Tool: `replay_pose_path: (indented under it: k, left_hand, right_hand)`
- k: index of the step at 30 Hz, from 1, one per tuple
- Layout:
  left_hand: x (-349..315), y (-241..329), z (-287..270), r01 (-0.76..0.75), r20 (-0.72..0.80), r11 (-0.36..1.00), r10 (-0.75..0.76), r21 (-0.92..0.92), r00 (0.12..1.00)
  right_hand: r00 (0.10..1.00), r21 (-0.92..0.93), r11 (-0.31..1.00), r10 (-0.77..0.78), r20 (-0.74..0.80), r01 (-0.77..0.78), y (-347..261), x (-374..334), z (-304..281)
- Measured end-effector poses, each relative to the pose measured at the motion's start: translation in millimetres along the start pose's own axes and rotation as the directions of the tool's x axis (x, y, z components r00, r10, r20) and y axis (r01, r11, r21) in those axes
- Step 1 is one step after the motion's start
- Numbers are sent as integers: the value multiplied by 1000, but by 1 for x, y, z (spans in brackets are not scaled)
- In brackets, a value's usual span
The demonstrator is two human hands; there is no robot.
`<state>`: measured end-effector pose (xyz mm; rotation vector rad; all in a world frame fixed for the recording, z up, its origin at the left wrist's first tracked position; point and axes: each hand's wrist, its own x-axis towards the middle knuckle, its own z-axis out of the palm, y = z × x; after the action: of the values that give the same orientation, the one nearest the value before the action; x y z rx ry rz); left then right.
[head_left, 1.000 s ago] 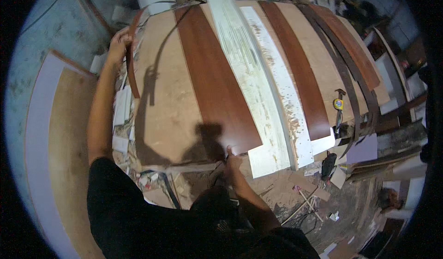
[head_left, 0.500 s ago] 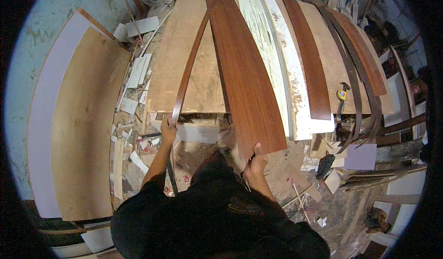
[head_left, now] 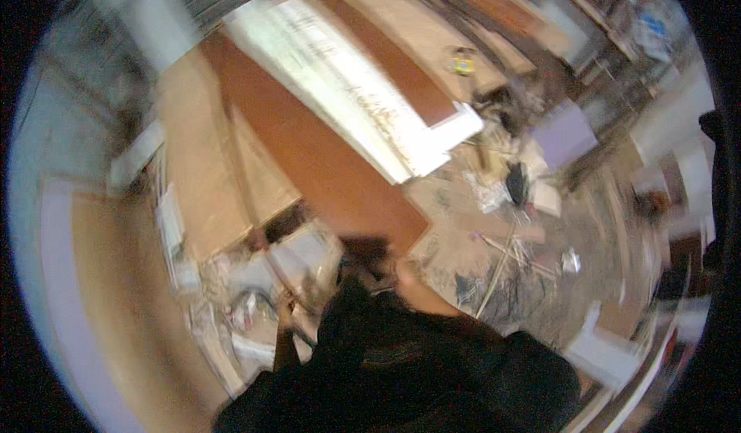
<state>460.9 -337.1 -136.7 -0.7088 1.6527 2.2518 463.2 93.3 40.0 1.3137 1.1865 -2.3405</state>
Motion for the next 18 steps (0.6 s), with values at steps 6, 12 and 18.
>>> replay_pose_path:
  k: [6, 12, 18]
  left_hand:
    - [123, 136, 52, -251, -134, 890, 322, 381, 937]
    - [224, 220, 69, -348, -85, 220, 927, 911, 365]
    - [356, 315, 165, -200, -33, 748, 284, 633, 958]
  right_hand:
    - [972, 254, 940, -204, -119, 228, -10, -50, 26]
    - [958, 356, 890, -281, -61, 284, -19, -32, 28]
    - [984, 151, 989, 39, -173, -13, -19, -7, 11]
